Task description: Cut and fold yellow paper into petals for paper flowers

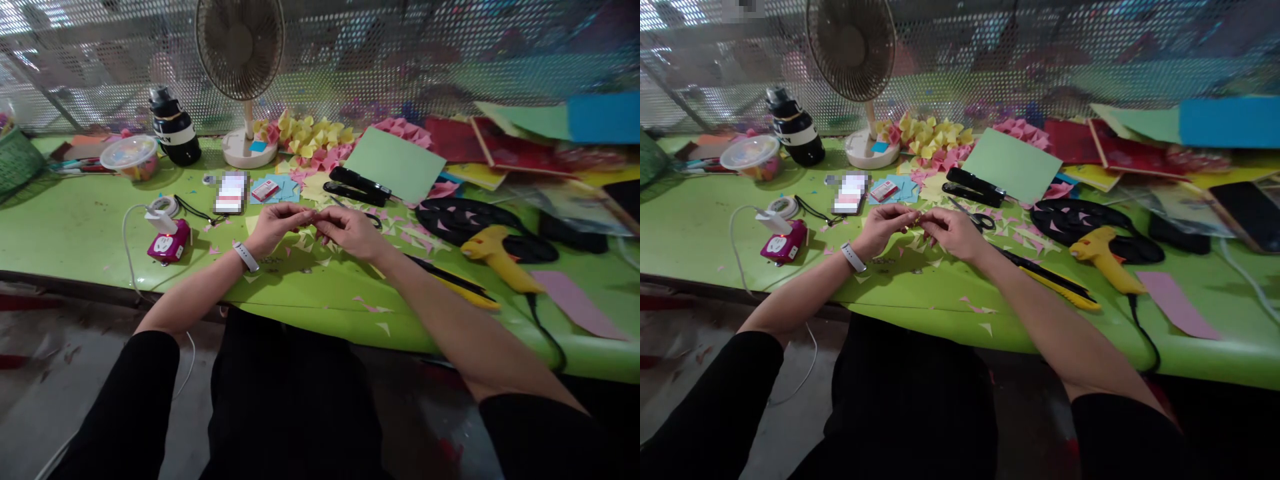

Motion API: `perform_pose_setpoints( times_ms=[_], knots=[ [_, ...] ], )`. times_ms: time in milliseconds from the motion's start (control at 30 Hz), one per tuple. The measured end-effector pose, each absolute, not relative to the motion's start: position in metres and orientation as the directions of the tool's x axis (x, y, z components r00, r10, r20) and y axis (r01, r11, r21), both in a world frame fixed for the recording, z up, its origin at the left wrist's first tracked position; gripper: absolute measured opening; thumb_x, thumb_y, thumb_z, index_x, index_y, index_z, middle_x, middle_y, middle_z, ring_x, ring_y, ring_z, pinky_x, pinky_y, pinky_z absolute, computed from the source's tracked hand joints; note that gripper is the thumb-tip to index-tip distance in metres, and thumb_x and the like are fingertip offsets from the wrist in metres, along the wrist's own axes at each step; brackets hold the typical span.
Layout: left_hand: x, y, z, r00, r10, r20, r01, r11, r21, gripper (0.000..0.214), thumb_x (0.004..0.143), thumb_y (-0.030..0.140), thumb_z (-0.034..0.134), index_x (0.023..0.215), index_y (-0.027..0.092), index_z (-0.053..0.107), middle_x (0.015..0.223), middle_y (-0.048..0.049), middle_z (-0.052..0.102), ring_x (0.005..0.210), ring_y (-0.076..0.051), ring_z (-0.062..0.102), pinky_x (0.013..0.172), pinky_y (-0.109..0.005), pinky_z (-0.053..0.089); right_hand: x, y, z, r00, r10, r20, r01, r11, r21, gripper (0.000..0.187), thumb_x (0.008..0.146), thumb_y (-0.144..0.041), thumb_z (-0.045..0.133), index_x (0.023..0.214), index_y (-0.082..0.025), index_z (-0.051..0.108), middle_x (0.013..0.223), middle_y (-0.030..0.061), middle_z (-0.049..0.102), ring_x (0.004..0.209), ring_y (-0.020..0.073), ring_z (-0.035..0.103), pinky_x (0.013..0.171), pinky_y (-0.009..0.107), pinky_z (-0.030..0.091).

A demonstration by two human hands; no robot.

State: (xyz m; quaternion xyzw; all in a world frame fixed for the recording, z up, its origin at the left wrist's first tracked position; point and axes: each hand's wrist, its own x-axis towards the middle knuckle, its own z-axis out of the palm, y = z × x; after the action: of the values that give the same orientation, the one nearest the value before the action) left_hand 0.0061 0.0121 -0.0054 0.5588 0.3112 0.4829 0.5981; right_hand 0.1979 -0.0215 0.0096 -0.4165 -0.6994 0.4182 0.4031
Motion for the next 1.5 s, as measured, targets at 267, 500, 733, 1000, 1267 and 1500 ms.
perform_pose_setpoints(
  times_ms=[267, 500, 733, 1000, 1267, 1500],
  knots=[
    [0.0081, 0.0095, -0.0019, 0.319, 0.932, 0.174, -0.282, -0.082, 0.956, 0.035, 0.059, 0.041, 0.093, 0.072, 0.016, 0.073, 0.072, -0.0002, 0.071, 0.065, -0.007, 0.062, 0.066, -0.024, 0.049, 0.1938, -0.0265, 0.0075, -0.293, 0.913, 0.285, 0.254, 0.362, -0.897, 0.032, 0.088, -0.054, 0.068, 0.094, -0.022, 0.07, 0.078, 0.0033, 0.071, 0.056, 0.0152, 0.064, 0.056, 0.033, 0.056],
    [0.0063, 0.0112, -0.0041, 0.36, 0.913, 0.194, -0.287, -0.09, 0.954, 0.03, 0.063, 0.04, 0.091, 0.077, 0.018, 0.076, 0.075, -0.0008, 0.072, 0.066, -0.007, 0.061, 0.067, -0.025, 0.049, 0.1977, -0.0235, 0.0121, -0.367, 0.894, 0.256, 0.256, 0.361, -0.897, 0.035, 0.09, -0.057, 0.064, 0.095, -0.023, 0.072, 0.072, 0.0023, 0.069, 0.052, 0.0151, 0.061, 0.053, 0.033, 0.053],
    [0.0059, 0.0121, -0.002, 0.339, 0.916, 0.217, -0.293, -0.116, 0.949, 0.03, 0.059, 0.04, 0.093, 0.067, 0.018, 0.073, 0.074, 0.0006, 0.069, 0.07, -0.009, 0.063, 0.072, -0.026, 0.053, 0.1957, -0.0235, 0.005, -0.351, 0.906, 0.236, 0.201, 0.319, -0.926, 0.033, 0.087, -0.054, 0.07, 0.098, -0.023, 0.067, 0.074, 0.0019, 0.069, 0.057, 0.0152, 0.063, 0.056, 0.034, 0.057],
    [0.0054, 0.0114, -0.0009, 0.357, 0.91, 0.213, -0.269, -0.119, 0.956, 0.032, 0.061, 0.042, 0.091, 0.073, 0.018, 0.074, 0.076, -0.0005, 0.071, 0.071, -0.009, 0.064, 0.074, -0.027, 0.054, 0.1946, -0.0243, 0.0083, -0.371, 0.896, 0.245, 0.195, 0.333, -0.923, 0.032, 0.09, -0.054, 0.065, 0.099, -0.023, 0.066, 0.075, 0.0011, 0.07, 0.053, 0.0133, 0.063, 0.053, 0.031, 0.057],
    [0.0037, 0.0145, -0.0031, 0.364, 0.895, 0.259, -0.256, -0.171, 0.951, 0.028, 0.065, 0.039, 0.09, 0.073, 0.018, 0.074, 0.076, -0.0006, 0.069, 0.071, -0.009, 0.063, 0.073, -0.028, 0.052, 0.1953, -0.0229, 0.0081, -0.419, 0.888, 0.192, 0.176, 0.287, -0.942, 0.036, 0.091, -0.057, 0.064, 0.099, -0.022, 0.067, 0.076, 0.0023, 0.071, 0.054, 0.0138, 0.064, 0.056, 0.032, 0.058],
    [0.0023, 0.0145, -0.0053, 0.312, 0.89, 0.332, -0.226, -0.27, 0.936, 0.029, 0.062, 0.038, 0.092, 0.069, 0.018, 0.072, 0.076, -0.0004, 0.066, 0.072, -0.009, 0.061, 0.072, -0.026, 0.05, 0.1931, -0.0258, 0.0052, -0.358, 0.908, 0.219, 0.181, 0.297, -0.938, 0.035, 0.089, -0.057, 0.067, 0.096, -0.022, 0.064, 0.074, 0.0019, 0.072, 0.052, 0.0138, 0.064, 0.052, 0.03, 0.055]
  ],
)
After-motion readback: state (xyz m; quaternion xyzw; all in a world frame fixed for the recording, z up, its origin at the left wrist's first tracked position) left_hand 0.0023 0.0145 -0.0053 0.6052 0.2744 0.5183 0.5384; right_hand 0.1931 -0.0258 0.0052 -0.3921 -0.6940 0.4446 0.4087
